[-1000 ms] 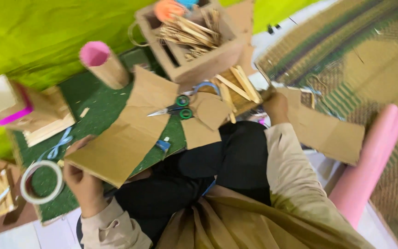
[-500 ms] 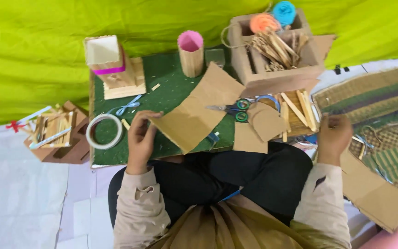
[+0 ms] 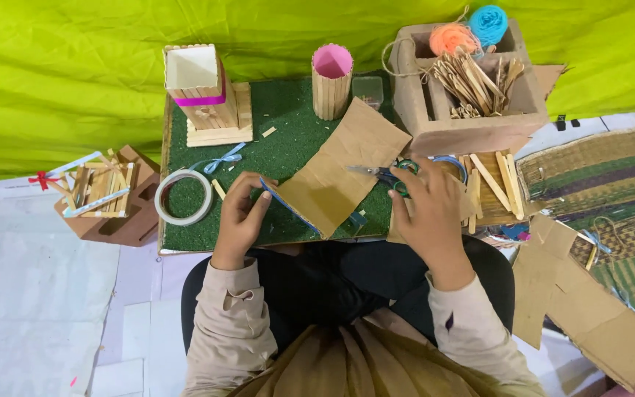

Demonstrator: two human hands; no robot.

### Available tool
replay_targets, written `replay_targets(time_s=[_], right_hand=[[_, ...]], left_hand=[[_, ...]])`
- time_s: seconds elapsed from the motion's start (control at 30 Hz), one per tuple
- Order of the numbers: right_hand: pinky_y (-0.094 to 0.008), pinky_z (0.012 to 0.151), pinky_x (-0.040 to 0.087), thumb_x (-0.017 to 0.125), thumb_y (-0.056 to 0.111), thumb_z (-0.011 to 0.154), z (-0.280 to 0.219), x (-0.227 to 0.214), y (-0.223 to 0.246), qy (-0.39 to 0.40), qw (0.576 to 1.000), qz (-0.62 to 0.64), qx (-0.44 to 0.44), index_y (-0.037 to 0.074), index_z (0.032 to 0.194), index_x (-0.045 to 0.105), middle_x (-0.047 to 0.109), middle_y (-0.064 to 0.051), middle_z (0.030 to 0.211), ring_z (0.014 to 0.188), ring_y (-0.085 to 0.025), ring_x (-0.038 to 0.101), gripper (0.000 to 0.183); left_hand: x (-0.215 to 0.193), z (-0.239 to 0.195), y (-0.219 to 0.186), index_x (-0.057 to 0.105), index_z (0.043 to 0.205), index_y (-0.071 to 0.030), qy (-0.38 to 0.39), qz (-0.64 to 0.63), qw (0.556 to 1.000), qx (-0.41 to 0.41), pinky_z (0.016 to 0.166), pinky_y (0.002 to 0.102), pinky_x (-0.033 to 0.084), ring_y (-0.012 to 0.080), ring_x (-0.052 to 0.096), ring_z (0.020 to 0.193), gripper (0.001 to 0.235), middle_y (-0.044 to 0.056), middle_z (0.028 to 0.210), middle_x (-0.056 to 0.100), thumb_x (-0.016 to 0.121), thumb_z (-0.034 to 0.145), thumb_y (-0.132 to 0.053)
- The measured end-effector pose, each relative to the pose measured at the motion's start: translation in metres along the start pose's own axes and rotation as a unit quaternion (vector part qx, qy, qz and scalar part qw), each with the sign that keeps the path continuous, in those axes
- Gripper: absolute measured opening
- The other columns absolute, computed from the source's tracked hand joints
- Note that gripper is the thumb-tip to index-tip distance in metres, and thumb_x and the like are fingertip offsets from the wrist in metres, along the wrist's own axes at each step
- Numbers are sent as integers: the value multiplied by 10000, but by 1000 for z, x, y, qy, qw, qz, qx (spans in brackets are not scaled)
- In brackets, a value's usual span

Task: Cutting cardboard with scissors and applying blue tape to assemble craft components.

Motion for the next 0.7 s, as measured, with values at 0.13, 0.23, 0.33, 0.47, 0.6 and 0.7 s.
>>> replay_targets(time_s=[0.13,0.23,0.33,0.47,0.6,0.7], right_hand=[[-495,944,401,714,171,945,0,30,-8,60,995,-75,-16,131,1258,674,555,-161,1329,1205,-390,547,318],[-491,955,394,736,211,943,-4,43,-15,87,991,-101,-3,143,1230,699,583,-146,1325,1171,-373,568,298],[-483,927,407,711,181,978,-4,37,-19,60,996,-67,4,148,1231,705,603,-118,1268,1125,-364,594,255],[-455,928,460,774,340,924,-10,15,14,44,996,26,-66,171,1134,722,612,-98,1259,1150,-334,611,275],[-423,878,477,812,490,829,-24,23,63,134,979,17,-154,144,1057,741,675,-107,1285,1130,-312,629,420],[-420,860,506,764,286,909,-33,34,51,126,978,-3,-166,103,1038,745,697,-86,1282,1103,-305,646,224]], left_hand=[[-2,0,-1,681,1017,24,2,7,1000,11,991,500,484,340,671,1023,101,171,991,645,593,978,56],[-4,-2,0,663,994,26,0,8,1000,6,979,500,483,347,662,1005,90,178,974,635,581,984,61],[-5,-3,3,667,996,24,-3,18,1000,4,974,498,485,343,663,1005,90,174,969,636,581,989,52],[-11,-3,7,642,1035,13,-24,34,999,6,931,458,503,314,642,1007,114,157,1015,607,528,1038,11],[-12,-3,4,627,1029,11,-30,40,999,15,913,442,505,301,632,992,114,152,1012,592,514,1043,19],[-12,-2,3,615,1025,13,-30,40,999,19,900,442,510,302,634,988,108,153,1009,585,511,1038,38]])
Point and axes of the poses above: each hand's wrist, its own z-axis towards the middle knuckle, its own x-axis out of the palm, y = z × x, the point moved 10 cm from there along z, towards the middle knuckle
